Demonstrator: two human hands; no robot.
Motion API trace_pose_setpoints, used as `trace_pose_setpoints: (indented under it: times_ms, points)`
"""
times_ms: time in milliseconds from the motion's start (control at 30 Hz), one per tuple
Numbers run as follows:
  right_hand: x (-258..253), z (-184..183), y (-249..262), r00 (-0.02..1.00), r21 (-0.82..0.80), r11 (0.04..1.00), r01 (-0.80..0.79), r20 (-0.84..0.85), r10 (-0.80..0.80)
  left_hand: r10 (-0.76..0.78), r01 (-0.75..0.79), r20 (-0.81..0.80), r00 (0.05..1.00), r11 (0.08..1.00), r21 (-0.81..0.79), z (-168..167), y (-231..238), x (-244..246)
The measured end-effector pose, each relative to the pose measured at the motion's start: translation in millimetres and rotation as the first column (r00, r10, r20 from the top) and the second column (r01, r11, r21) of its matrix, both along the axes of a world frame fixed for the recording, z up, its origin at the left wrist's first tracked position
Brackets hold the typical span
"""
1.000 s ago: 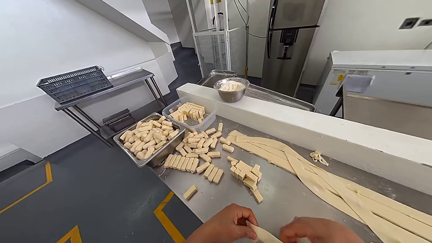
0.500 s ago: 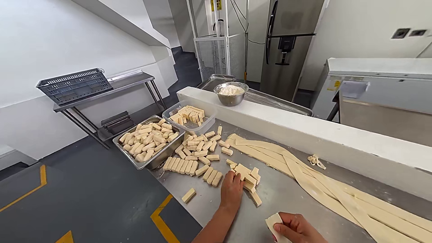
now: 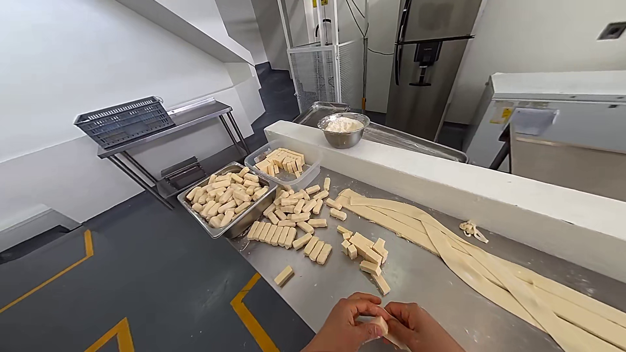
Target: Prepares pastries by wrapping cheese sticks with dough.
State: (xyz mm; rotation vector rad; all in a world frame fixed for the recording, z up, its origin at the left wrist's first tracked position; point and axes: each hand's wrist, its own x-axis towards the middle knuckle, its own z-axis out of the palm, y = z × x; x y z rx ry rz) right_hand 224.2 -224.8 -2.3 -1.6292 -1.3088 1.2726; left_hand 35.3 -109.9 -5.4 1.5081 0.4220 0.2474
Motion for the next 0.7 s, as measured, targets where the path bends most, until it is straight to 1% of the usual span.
trace_pose_setpoints:
  times_ms: [67,133,167,200,233,267,300,333,367,400,433,533,567,633,700]
  points:
    - [-6,-3,8,0.999,-0.025,0.999,-0.024,-0.028,0.023,0.104,-0.102,-0.057,0.993,0.994,0.038,1,-5,-4]
    - [-16,-10,15,0.987,-0.104,0.995,-0.014,-0.164,-0.004,0.266,-0.230,-0.185,0.946,0.954,0.193,7,-9,-13]
    - [-23,-16,19,0.972,-0.156,0.988,0.005,-0.230,-0.041,0.375,-0.296,-0.243,0.895,0.905,0.306,8,-9,-18]
    - [-30,-22,24,0.957,-0.212,0.977,0.023,-0.278,-0.083,0.503,-0.365,-0.258,0.825,0.823,0.436,5,-7,-24]
    - [-37,-27,28,0.944,-0.258,0.965,0.042,-0.305,-0.122,0.633,-0.432,-0.207,0.746,0.696,0.573,-6,-1,-32]
    - [-42,-32,31,0.938,-0.289,0.956,0.054,-0.314,-0.148,0.743,-0.487,-0.075,0.665,0.507,0.711,-27,8,-41]
    - [-46,-36,33,0.938,-0.306,0.950,0.053,-0.312,-0.153,0.801,-0.522,0.090,0.592,0.296,0.800,-53,20,-50]
    - [-49,-41,34,0.942,-0.316,0.947,0.049,-0.302,-0.150,0.809,-0.533,0.236,0.539,0.110,0.839,-77,30,-58]
    - [-51,-45,33,0.947,-0.322,0.946,0.042,-0.290,-0.141,0.790,-0.532,0.329,0.517,-0.005,0.847,-98,35,-66]
    - [-51,-49,31,0.952,-0.329,0.944,0.037,-0.276,-0.134,0.763,-0.534,0.387,0.517,-0.066,0.843,-112,33,-71]
    - [-50,-52,28,0.956,-0.333,0.942,0.036,-0.263,-0.130,0.741,-0.536,0.418,0.526,-0.093,0.839,-121,29,-74]
    - [-41,-57,18,0.962,-0.311,0.949,0.058,-0.236,-0.136,0.696,-0.545,0.465,0.547,-0.126,0.829,-130,16,-72]
    - [-37,-58,14,0.963,-0.302,0.951,0.067,-0.229,-0.140,0.693,-0.569,0.475,0.542,-0.114,0.815,-131,14,-72]
    - [-29,-58,8,0.961,-0.298,0.951,0.088,-0.225,-0.159,0.700,-0.608,0.462,0.545,-0.049,0.792,-130,15,-78]
    - [-23,-59,1,0.957,-0.301,0.947,0.111,-0.223,-0.183,0.663,-0.626,0.465,0.587,0.008,0.780,-138,10,-80]
